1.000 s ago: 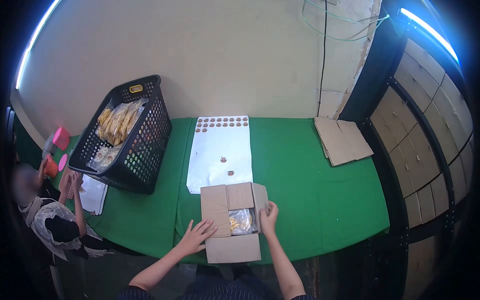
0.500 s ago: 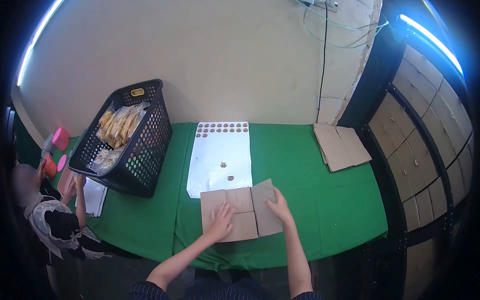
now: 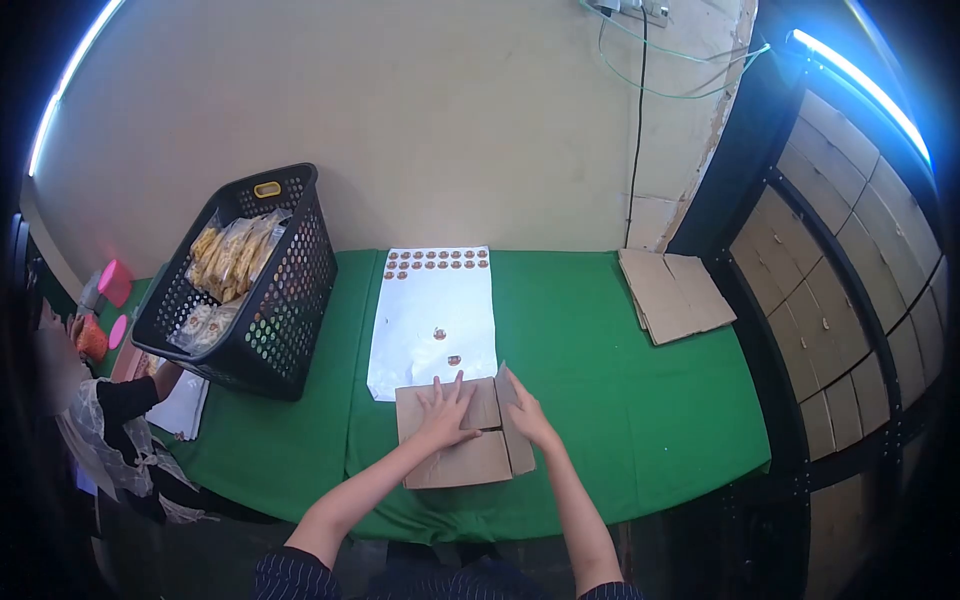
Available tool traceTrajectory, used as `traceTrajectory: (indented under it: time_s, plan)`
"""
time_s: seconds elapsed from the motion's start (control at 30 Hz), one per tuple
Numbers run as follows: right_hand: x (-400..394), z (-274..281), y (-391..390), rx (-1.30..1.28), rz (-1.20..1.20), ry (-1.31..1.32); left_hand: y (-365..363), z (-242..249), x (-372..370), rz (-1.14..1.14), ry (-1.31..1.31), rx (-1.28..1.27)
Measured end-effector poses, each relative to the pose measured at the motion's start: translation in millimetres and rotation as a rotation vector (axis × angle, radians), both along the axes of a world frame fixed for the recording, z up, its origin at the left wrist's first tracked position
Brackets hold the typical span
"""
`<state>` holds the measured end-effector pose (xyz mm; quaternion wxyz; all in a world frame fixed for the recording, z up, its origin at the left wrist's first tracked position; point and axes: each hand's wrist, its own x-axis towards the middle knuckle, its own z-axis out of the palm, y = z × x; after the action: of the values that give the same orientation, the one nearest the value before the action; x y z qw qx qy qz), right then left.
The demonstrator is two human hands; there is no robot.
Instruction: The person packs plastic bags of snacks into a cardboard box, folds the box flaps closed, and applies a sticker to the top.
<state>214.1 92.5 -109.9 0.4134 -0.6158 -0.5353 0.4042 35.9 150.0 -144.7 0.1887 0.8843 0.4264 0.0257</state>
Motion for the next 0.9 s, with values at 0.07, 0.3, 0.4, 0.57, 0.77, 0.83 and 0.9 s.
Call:
traceTrajectory:
  time_s: [0.07, 0.3, 0.4, 0.57, 0.77, 0.83, 0.9]
  plan:
    - [10.0, -5.4, -0.2, 0.007, 0.011, 0.131, 2.2, 4.3, 1.0, -0.035, 0.02, 0.023]
    - [19.5, 2.1, -7.3, -0.064, -0.016, 0.175, -11.7, -41.6, -8.9, -0.104, -0.251, 0.411]
    - [10.0, 15.8, -2.8, 0.048, 0.12, -0.089, -7.0, -51.5, -12.6, -0.067, -0.343, 0.442]
    - [-23.6, 18.7, 4.4, -0.041, 0.153, -0.669, -6.9, -48.4, -20.4, 0.003, -0.534, 0.371]
    - [-104.9, -9.8, 11.3, -0.218, 0.089, -1.393, -7.2, -46.8, -23.9, 0.127, -0.771, 0.263]
    - [-117.1, -11.4, 15.5, -0.304, 0.152, -1.504, -7.9, -40.8, -25.5, 0.105, -0.762, 0.29]
    - [-118.6, -29.0, 18.8, -0.297, 0.17, -1.459, -10.1, -39.1, -26.0, 0.106, -0.763, 0.287]
